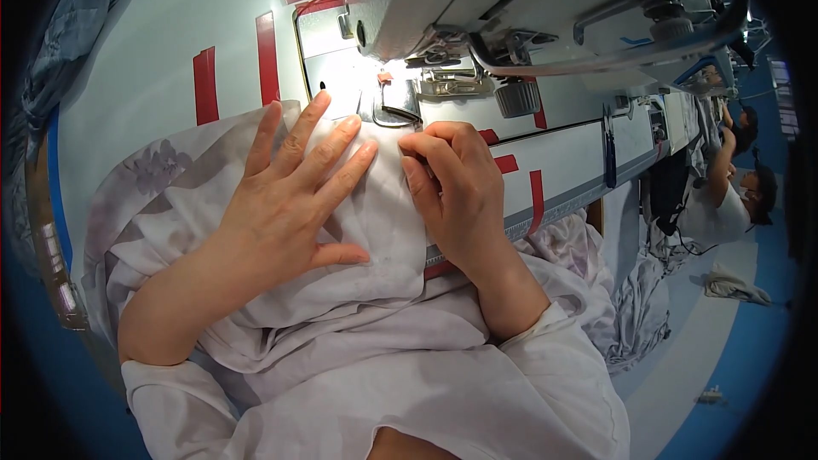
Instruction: Sewing white fabric pieces using an industrial sewing machine.
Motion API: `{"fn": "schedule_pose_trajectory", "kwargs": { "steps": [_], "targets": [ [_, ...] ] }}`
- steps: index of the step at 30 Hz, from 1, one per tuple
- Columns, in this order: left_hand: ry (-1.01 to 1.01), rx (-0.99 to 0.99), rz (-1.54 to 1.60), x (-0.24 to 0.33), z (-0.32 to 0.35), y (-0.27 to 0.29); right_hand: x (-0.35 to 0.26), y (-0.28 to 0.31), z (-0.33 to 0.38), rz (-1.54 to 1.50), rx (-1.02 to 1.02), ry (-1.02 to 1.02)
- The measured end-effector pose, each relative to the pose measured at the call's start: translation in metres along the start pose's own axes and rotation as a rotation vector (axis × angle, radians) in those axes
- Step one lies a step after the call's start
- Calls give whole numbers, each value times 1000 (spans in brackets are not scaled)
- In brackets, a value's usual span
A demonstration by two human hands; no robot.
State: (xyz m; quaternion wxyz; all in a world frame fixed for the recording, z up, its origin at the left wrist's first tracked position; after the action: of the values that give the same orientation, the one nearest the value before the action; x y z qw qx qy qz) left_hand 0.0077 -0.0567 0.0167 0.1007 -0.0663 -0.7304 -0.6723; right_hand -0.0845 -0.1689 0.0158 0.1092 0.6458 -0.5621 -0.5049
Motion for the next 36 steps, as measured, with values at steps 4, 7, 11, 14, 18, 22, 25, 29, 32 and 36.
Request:
{"fn": "schedule_pose_trajectory", "kwargs": {
  "steps": [4,7,11,14,18,22,25,29,32,36],
  "targets": [
    [20,33,-31,-2,-4,-1,5,8,7,-99,-8,-91],
    [56,54,-48,-4,-7,-1,1,31,24,65,-41,-101],
    [128,98,28,-2,-12,-10,-20,35,48,111,-182,-184],
    [125,140,46,-4,-21,-6,-34,11,45,-16,-149,-128],
    [31,141,-4,-5,-16,4,2,15,35,-335,-100,-463],
    [4,108,25,7,-12,2,55,9,47,-1279,118,-861],
    [58,138,44,6,-14,2,36,22,54,-900,-161,-829],
    [38,221,38,4,-21,3,18,39,51,-287,-131,-560],
    [19,211,12,6,-19,0,16,36,47,-227,-146,-458],
    [6,167,29,12,-12,5,7,32,47,-201,-107,-338]
  ]
}}
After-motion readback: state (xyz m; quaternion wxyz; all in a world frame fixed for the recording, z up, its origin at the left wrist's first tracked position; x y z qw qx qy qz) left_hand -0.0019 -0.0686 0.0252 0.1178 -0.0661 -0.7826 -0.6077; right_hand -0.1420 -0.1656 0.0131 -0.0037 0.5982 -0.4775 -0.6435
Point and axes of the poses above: each hand's wrist, its own z-axis away from the middle knuckle, its own y-axis out of the back of the hand, x = y × z, the point moved 7 cm from there along -z, towards the middle knuckle, and after that the axes turned 2 degrees about x, right-handed, at the moved point
